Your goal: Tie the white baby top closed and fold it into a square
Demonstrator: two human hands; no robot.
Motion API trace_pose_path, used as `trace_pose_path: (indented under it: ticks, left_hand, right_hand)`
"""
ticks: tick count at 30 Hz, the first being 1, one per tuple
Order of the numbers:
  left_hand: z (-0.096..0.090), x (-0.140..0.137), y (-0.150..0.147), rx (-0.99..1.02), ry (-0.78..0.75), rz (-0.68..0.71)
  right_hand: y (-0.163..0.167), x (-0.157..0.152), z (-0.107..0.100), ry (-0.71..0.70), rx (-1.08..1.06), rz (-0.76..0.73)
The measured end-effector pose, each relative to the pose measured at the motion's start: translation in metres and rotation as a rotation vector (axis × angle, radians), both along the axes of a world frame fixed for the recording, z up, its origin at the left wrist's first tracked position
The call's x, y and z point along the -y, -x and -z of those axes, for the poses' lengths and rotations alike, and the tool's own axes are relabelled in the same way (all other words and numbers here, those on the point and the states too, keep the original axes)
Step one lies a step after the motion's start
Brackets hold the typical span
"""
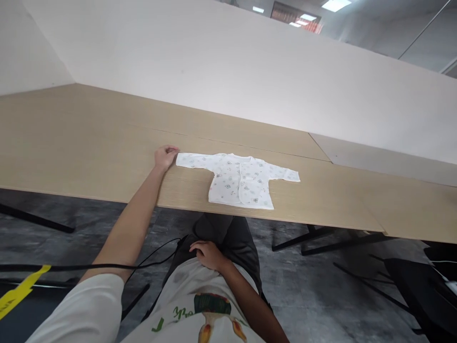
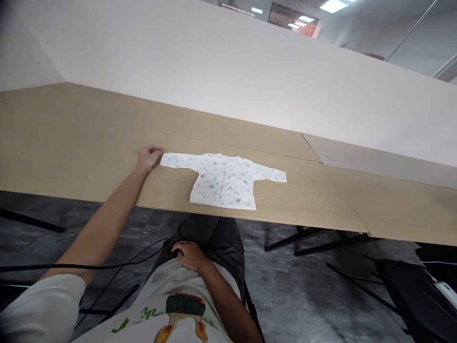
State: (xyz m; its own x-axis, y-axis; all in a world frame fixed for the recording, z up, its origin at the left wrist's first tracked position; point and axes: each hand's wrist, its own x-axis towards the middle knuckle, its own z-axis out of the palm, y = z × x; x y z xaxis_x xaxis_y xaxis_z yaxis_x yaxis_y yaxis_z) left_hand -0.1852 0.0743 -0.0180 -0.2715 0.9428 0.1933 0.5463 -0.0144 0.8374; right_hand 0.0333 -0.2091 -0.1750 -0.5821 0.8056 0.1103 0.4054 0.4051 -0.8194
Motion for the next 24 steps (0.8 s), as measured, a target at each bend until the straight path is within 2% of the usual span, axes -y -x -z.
trace_pose_path:
  ticks: [5,12,15,18,21,24]
  left_hand:
    - [-0.013,0.013,-0.008,0.002,0.066,-0.014]
    - [-0.013,0.012,-0.008,-0.013,0.057,0.009]
    - [-0.013,0.013,-0.007,0.001,0.057,0.025]
    - [-0.014,0.014,-0.007,0.009,0.047,0.029]
    - [-0.013,0.013,-0.007,0.01,0.057,0.004]
    - [-0.01,0.009,-0.005,0.017,0.053,0.0]
  right_hand:
    - [-0.002,0.001,-0.014,0.06,0.055,-0.007]
    - [-0.001,0.002,-0.016,0.081,0.05,0.007]
    - [-0.003,0.003,-0.029,0.1,0.028,0.014]
    - [-0.011,0.009,-0.067,0.072,-0.11,0.055]
    - [-0.027,0.021,-0.129,0.001,-0.294,0.098]
    - [-0.045,0.035,-0.195,-0.026,-0.479,0.056]
